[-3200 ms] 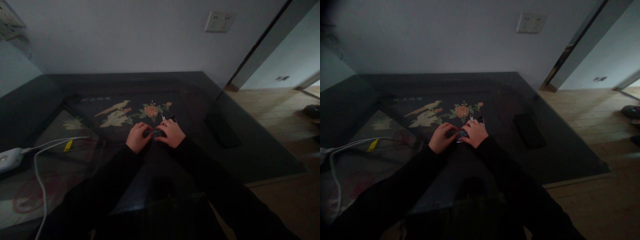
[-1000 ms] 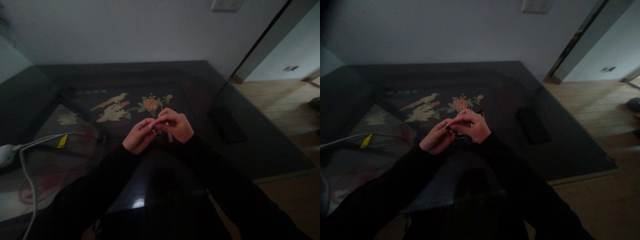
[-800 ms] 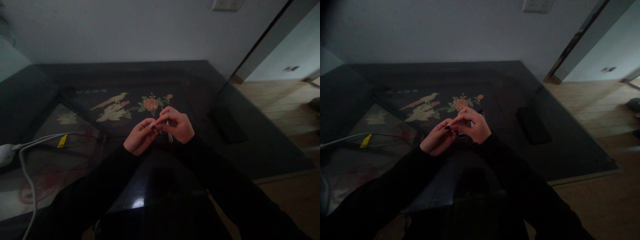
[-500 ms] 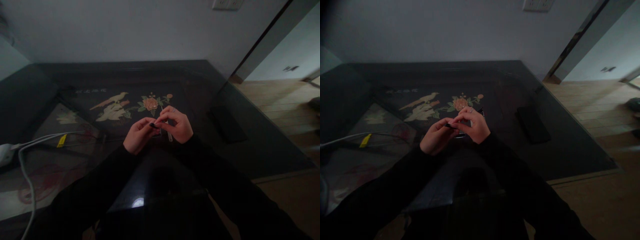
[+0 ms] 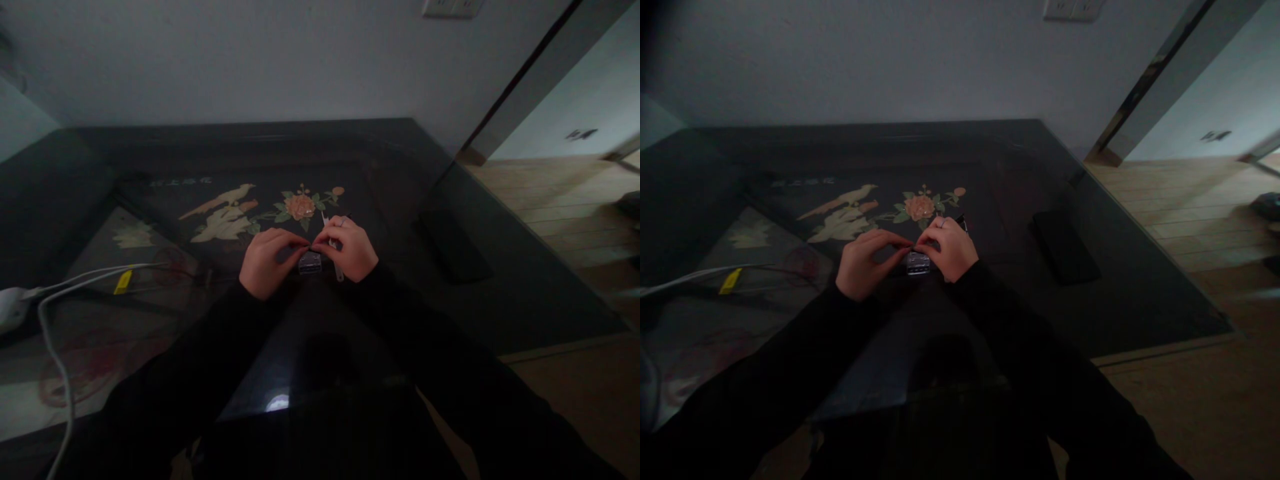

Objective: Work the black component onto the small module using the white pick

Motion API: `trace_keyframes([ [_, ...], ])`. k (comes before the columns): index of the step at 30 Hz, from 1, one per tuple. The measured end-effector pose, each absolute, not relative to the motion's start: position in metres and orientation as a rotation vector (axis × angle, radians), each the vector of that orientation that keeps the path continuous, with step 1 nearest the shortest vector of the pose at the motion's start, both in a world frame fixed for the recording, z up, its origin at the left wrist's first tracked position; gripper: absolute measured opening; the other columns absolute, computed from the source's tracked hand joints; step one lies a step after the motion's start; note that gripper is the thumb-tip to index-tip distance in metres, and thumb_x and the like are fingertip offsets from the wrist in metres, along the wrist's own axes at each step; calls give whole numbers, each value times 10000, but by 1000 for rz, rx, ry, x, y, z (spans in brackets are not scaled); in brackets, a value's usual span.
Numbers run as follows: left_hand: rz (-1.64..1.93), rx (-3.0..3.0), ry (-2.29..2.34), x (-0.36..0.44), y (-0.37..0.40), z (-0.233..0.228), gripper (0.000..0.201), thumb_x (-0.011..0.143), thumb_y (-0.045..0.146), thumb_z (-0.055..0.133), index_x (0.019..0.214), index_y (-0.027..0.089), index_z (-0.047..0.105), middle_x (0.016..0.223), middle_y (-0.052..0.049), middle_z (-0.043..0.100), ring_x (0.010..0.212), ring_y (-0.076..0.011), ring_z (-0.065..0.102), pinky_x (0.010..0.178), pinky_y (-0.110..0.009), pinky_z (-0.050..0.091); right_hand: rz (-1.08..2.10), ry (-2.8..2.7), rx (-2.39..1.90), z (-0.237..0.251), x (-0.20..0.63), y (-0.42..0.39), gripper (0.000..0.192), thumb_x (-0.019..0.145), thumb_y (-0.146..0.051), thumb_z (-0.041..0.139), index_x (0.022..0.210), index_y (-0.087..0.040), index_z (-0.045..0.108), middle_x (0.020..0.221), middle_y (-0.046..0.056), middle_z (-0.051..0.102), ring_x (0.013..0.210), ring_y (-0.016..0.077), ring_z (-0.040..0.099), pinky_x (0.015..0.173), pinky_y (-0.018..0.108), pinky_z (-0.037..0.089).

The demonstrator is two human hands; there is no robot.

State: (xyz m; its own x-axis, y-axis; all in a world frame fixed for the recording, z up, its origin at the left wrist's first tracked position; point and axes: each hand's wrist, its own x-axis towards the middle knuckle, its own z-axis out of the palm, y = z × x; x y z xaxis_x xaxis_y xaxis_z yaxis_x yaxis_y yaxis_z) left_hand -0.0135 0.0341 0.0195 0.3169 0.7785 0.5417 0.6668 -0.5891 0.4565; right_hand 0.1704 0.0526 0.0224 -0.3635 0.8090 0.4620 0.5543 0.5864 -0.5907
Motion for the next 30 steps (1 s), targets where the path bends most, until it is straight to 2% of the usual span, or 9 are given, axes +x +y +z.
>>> trace_keyframes([
  [7,1111,2113,1430,-13,37,17,74,797,230,659,799,180,712,790,-25,730,771,-175,656,753,-295,488,418,-2098,-1118,21,172,55,75,811,-233,698,777,-168,687,755,24,597,794,186,536,768,313,402],
  [14,1060,1809,1422,-12,39,17,129,753,294,672,745,171,711,749,-33,729,735,-175,650,726,-294,489,439,-2116,-1136,18,174,57,111,807,-221,697,721,-161,663,717,15,573,744,173,506,723,291,372],
  [22,1016,1740,1405,-14,41,15,159,741,328,668,741,173,703,735,-43,719,710,-178,637,679,-298,483,482,-2147,-1179,17,174,59,111,807,-207,694,717,-158,650,705,11,573,722,166,499,707,285,361],
  [30,918,1996,1448,-17,44,6,113,768,272,635,804,193,708,811,-33,728,782,-187,651,763,-323,493,447,-2202,-1260,9,170,58,113,815,-219,689,722,-166,654,746,31,612,800,192,533,741,298,372],
])
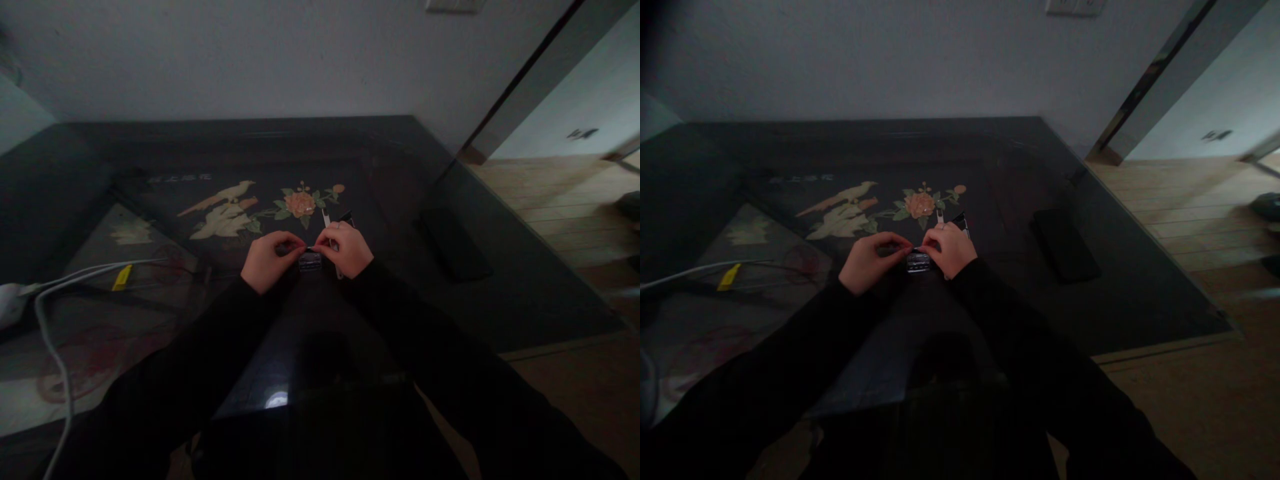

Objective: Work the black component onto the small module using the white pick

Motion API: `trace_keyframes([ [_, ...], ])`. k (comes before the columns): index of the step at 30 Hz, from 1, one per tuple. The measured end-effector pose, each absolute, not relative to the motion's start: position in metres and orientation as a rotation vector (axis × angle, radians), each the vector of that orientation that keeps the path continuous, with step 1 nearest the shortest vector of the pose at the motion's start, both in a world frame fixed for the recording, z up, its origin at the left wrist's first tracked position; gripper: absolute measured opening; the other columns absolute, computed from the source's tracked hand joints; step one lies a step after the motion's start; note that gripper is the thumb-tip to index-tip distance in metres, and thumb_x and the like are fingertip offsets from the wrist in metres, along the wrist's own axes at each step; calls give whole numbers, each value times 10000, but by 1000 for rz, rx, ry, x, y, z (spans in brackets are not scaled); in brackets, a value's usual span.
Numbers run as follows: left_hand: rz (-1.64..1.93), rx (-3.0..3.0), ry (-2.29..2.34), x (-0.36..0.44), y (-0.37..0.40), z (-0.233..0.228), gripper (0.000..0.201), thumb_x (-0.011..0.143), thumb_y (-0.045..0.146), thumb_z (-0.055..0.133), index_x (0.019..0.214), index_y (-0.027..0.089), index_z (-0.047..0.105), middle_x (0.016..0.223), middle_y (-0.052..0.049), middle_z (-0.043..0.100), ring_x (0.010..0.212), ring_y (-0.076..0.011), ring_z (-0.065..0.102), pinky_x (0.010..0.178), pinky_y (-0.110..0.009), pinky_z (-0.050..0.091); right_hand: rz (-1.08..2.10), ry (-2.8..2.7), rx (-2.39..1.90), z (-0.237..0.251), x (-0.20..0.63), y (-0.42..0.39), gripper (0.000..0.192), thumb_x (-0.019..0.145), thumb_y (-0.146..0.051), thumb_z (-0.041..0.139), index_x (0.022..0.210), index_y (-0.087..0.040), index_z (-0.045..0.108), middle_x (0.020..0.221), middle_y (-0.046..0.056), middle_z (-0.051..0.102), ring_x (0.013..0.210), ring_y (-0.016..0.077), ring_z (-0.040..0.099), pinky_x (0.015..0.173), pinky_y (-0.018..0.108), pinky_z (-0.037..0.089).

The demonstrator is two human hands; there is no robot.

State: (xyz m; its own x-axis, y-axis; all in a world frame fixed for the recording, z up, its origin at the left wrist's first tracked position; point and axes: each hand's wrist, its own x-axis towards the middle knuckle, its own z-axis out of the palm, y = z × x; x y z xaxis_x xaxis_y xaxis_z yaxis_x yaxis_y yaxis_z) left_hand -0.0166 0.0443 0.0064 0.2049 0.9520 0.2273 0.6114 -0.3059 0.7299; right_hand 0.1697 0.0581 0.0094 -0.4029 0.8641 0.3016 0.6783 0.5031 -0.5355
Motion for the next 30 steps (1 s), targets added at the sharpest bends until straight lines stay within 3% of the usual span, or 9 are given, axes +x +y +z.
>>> trace_keyframes([
  [19,661,2324,1439,-23,48,3,24,775,217,677,778,200,693,847,-36,683,832,-203,606,817,-363,443,431,-2348,-1291,1,167,56,77,825,-232,682,811,-166,720,853,69,636,875,208,538,773,338,376],
  [30,736,2270,1437,-23,48,2,213,771,223,672,983,204,674,958,-56,692,893,-213,614,823,-363,476,341,-2238,-1377,2,170,60,120,830,-279,671,887,-188,723,844,68,625,872,238,512,790,362,376],
])
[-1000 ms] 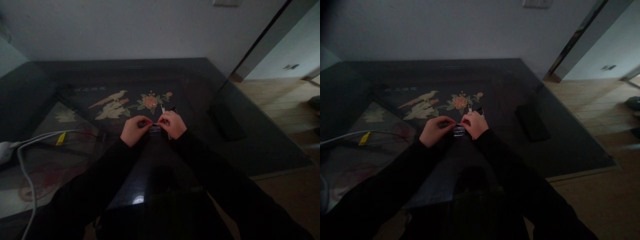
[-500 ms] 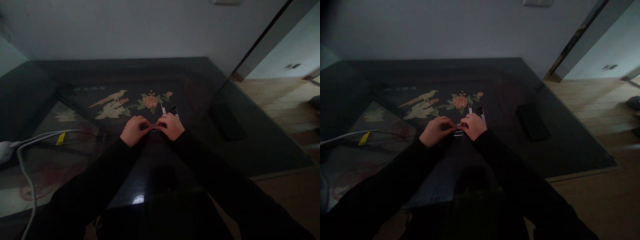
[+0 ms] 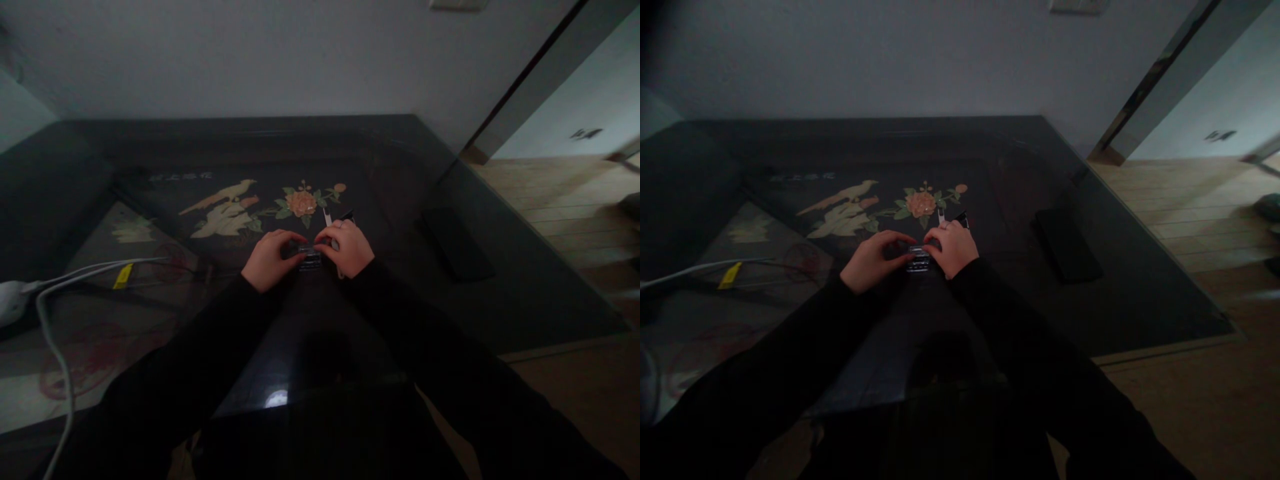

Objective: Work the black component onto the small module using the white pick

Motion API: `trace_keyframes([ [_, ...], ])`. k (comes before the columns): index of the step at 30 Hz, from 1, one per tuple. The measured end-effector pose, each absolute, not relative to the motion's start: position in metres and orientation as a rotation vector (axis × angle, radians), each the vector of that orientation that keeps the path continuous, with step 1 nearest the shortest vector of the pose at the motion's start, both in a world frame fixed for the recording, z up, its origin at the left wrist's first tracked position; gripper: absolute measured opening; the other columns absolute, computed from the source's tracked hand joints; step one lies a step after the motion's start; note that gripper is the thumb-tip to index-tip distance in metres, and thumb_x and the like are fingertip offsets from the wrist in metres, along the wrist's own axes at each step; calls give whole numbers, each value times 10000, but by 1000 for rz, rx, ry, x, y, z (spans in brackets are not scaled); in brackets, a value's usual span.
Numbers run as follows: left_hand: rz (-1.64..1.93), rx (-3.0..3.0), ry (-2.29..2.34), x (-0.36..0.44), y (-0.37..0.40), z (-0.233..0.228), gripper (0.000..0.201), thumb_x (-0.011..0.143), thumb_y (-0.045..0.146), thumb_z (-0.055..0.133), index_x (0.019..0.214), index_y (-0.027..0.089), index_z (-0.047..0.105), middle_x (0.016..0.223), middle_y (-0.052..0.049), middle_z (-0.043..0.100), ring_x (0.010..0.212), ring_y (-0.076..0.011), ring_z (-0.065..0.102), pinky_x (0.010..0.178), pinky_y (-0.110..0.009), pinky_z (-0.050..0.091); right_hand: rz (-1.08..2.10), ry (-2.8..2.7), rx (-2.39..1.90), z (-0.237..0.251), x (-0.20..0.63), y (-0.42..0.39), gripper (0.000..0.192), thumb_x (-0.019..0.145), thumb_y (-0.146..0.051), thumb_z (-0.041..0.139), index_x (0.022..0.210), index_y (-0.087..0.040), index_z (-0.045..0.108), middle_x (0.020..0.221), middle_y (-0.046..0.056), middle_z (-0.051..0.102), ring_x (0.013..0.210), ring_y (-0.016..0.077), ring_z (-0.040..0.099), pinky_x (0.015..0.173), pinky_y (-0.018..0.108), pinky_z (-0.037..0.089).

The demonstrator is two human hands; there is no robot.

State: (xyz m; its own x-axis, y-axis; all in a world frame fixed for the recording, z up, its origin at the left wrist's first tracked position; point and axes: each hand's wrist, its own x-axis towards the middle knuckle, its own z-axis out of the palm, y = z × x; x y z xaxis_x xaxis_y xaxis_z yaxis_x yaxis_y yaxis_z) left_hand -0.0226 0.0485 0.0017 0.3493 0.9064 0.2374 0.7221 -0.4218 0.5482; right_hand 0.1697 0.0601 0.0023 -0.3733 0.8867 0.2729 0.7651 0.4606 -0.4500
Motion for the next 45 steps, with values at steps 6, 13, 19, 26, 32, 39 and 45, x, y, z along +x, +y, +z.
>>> trace_keyframes([
  [6,711,2256,1469,-23,51,-5,214,834,290,606,1000,194,701,984,-80,694,941,-230,620,846,-373,473,228,-2291,-1404,-3,168,59,191,810,-363,693,913,-211,745,942,102,614,948,274,482,809,396,384],
  [13,702,2255,1447,-25,54,-9,233,808,296,632,1002,200,716,951,-66,675,881,-211,622,823,-350,484,262,-2286,-1405,-4,168,61,193,790,-373,713,894,-213,741,911,91,595,919,264,479,795,386,392],
  [19,691,2271,1455,-25,53,-10,226,806,289,632,999,205,712,944,-62,666,848,-200,614,800,-339,485,294,-2282,-1419,-2,166,60,183,774,-356,734,878,-206,733,922,89,599,924,263,483,796,380,387],
  [26,685,2292,1506,-23,51,-9,212,796,253,641,991,212,712,954,-61,667,903,-215,616,807,-346,482,302,-2293,-1453,1,163,58,182,798,-346,712,885,-186,711,891,83,598,920,252,485,796,371,381],
  [32,677,2266,1507,-21,49,-6,215,805,250,628,995,190,707,977,-75,671,940,-228,620,833,-366,483,260,-2309,-1439,1,165,59,197,786,-364,721,892,-197,717,933,91,617,937,266,495,800,381,383],
  [39,695,2263,1500,-22,50,-7,212,793,242,634,987,183,693,971,-69,674,927,-222,616,833,-356,480,164,-2457,-1389,6,164,48,458,749,-545,698,1057,-207,706,1067,119,613,1010,309,472,782,398,342],
  [45,717,2233,1480,-22,50,-5,195,767,239,645,947,172,669,910,-50,664,822,-195,608,777,-335,486,148,-2544,-1369,7,162,45,542,735,-554,709,1123,-177,673,1128,113,602,1046,300,475,800,376,329],
])
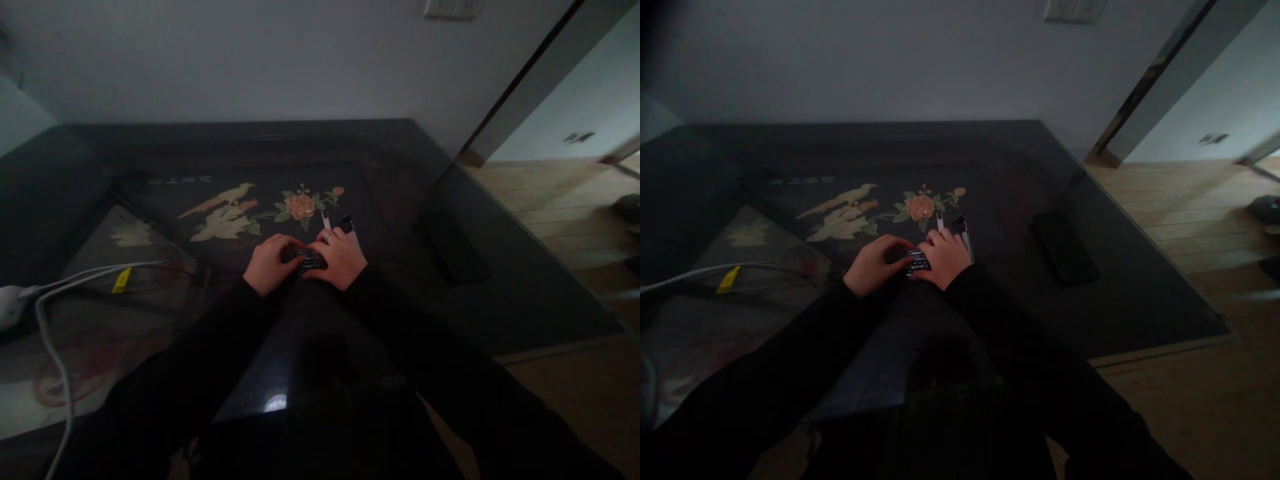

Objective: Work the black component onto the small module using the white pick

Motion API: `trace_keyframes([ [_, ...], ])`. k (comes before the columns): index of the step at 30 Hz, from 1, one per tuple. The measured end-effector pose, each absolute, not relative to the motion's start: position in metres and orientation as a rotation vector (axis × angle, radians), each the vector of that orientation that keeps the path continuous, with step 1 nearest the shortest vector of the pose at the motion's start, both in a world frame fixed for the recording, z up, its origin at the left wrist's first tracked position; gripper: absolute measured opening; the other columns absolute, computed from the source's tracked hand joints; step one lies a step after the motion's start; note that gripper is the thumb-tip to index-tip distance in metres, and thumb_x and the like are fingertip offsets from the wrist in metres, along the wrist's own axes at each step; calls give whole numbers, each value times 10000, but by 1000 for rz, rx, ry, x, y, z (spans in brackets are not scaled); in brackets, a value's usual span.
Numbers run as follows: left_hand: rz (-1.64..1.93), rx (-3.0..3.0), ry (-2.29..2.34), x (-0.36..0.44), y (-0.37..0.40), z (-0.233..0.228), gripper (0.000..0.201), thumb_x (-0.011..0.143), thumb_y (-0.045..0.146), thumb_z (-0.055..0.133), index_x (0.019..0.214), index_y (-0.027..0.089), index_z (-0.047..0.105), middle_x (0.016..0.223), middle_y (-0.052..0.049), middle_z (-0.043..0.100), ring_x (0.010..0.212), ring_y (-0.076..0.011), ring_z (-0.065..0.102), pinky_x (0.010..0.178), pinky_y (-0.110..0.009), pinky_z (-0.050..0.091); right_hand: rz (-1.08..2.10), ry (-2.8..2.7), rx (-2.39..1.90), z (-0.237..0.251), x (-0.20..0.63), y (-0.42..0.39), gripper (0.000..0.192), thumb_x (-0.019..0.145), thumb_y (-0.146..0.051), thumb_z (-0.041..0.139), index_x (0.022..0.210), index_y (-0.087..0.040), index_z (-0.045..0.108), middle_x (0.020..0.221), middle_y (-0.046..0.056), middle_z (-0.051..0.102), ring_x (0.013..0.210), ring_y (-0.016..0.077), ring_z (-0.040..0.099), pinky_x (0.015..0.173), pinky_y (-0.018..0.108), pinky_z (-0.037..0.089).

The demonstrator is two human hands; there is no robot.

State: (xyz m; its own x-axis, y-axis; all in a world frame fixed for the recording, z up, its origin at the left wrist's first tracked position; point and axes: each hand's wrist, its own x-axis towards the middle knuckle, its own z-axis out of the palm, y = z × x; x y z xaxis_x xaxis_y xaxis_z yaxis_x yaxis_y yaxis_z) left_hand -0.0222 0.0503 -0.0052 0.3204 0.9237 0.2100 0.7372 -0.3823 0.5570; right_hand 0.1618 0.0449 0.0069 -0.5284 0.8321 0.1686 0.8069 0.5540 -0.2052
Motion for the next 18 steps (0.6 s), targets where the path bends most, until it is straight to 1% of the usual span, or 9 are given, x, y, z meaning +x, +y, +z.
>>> trace_keyframes([
  [3,793,2127,1464,-24,53,-5,203,781,272,635,958,177,666,903,-41,674,791,-178,611,763,-324,490,98,-2575,-1337,9,161,43,527,763,-544,685,1105,-143,669,1141,121,605,1064,299,468,803,373,316],
  [7,941,1964,1428,-28,58,-5,210,855,301,544,970,181,671,909,-40,705,808,-178,636,761,-323,497,104,-2558,-1348,19,164,42,480,820,-532,622,1076,-128,666,1100,118,639,1033,281,502,825,376,306],
  [11,1032,1959,1447,-28,59,-9,257,905,296,462,1002,154,653,875,-56,694,800,-187,643,744,-336,506,184,-2421,-1394,32,189,49,476,779,-510,679,1089,-148,665,1098,105,653,1018,279,550,847,382,349],
  [13,1060,2002,1450,-23,55,-11,238,896,288,487,997,153,655,942,-78,679,850,-202,629,774,-359,499,207,-2328,-1385,33,211,57,467,780,-485,686,1096,-142,664,1093,110,652,1021,274,565,855,377,387],
  [15,1066,2075,1412,-14,48,-12,191,879,258,522,973,167,662,953,-74,659,891,-206,609,834,-378,486,219,-2249,-1383,31,237,65,457,782,-444,694,1114,-131,657,1087,116,647,999,259,578,861,370,420],
  [17,1044,2213,1329,-2,40,-11,181,889,226,515,1001,178,650,972,-75,637,931,-206,600,871,-387,483,237,-2222,-1409,25,263,74,460,765,-416,716,1113,-121,658,1068,122,646,980,251,589,866,363,447],
  [18,1021,2290,1291,4,36,-10,186,898,221,511,1025,181,640,1010,-83,631,983,-213,591,899,-399,478,239,-2234,-1432,22,274,78,460,759,-413,720,1112,-125,660,1071,124,644,993,257,588,881,370,451],
])
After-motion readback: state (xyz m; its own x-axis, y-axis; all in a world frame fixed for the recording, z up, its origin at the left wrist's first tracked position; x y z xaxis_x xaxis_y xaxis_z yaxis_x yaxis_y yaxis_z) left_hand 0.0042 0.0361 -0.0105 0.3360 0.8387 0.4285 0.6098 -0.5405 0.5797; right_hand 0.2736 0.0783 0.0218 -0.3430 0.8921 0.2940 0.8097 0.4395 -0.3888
